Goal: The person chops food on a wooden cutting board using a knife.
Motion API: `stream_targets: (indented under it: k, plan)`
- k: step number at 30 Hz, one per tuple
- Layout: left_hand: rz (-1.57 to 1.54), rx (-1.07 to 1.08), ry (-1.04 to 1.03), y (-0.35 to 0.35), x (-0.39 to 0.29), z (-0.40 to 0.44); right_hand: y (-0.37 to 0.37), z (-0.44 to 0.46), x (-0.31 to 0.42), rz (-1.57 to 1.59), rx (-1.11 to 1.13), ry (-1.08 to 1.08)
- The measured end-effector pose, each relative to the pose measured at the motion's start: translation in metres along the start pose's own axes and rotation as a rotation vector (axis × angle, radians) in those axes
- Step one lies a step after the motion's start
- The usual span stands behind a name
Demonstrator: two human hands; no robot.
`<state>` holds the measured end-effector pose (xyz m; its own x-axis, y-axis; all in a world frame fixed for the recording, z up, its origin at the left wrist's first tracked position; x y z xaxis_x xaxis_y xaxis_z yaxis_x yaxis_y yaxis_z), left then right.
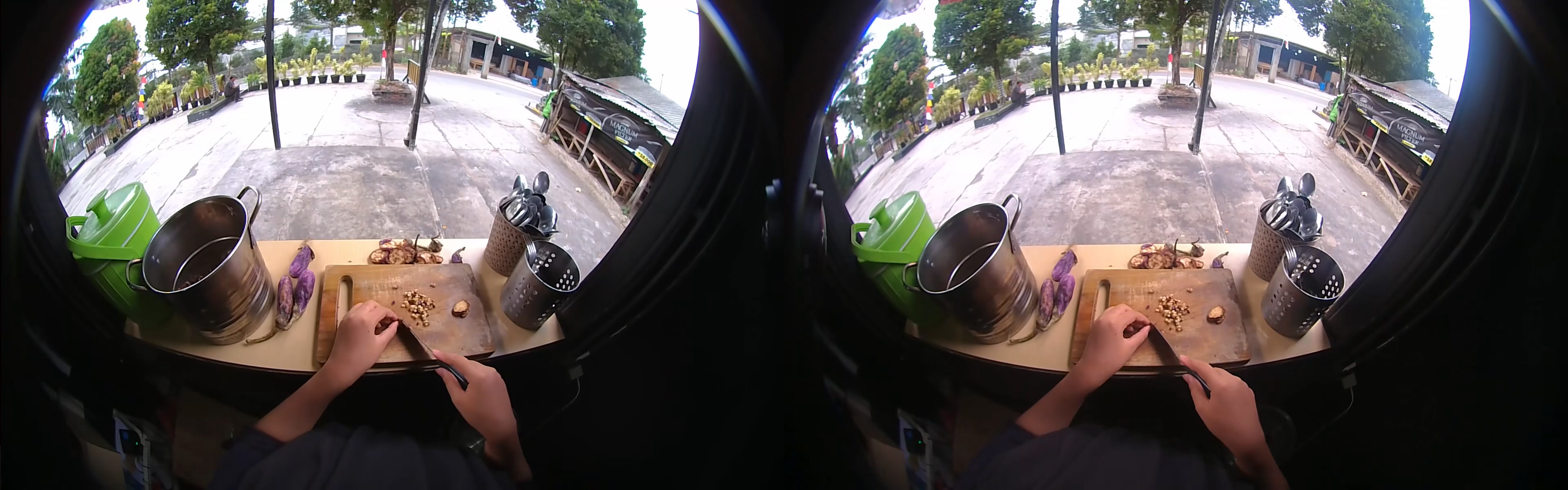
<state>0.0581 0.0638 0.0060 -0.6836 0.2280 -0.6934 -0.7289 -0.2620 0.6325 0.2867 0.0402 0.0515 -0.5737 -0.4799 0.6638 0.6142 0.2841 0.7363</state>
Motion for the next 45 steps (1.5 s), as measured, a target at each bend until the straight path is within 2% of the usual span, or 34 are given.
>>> stream_targets:
  k: [15, 17, 45]
  plan:
    - [-0.036, -0.004, 0.013, -0.002, 0.001, -0.003, 0.006, 0.001, 0.002, 0.012, 0.007, -0.073]
    - [-0.045, -0.007, 0.013, -0.001, 0.001, -0.004, 0.004, 0.001, 0.001, 0.042, -0.042, -0.031]
    - [-0.073, -0.032, 0.064, 0.001, -0.002, -0.002, 0.000, 0.000, 0.004, 0.037, -0.001, 0.014]
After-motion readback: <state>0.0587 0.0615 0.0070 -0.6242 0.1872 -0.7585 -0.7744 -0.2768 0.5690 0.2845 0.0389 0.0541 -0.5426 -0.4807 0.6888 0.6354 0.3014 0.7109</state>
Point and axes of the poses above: each hand's wrist, its own z-axis towards the middle knuckle, its own y-axis out of the back of the hand, x = y × z, the point moved 3 cm from there along z, towards the middle knuckle, and after that the axes turned 10 degrees about x, right-handed, at the moved point
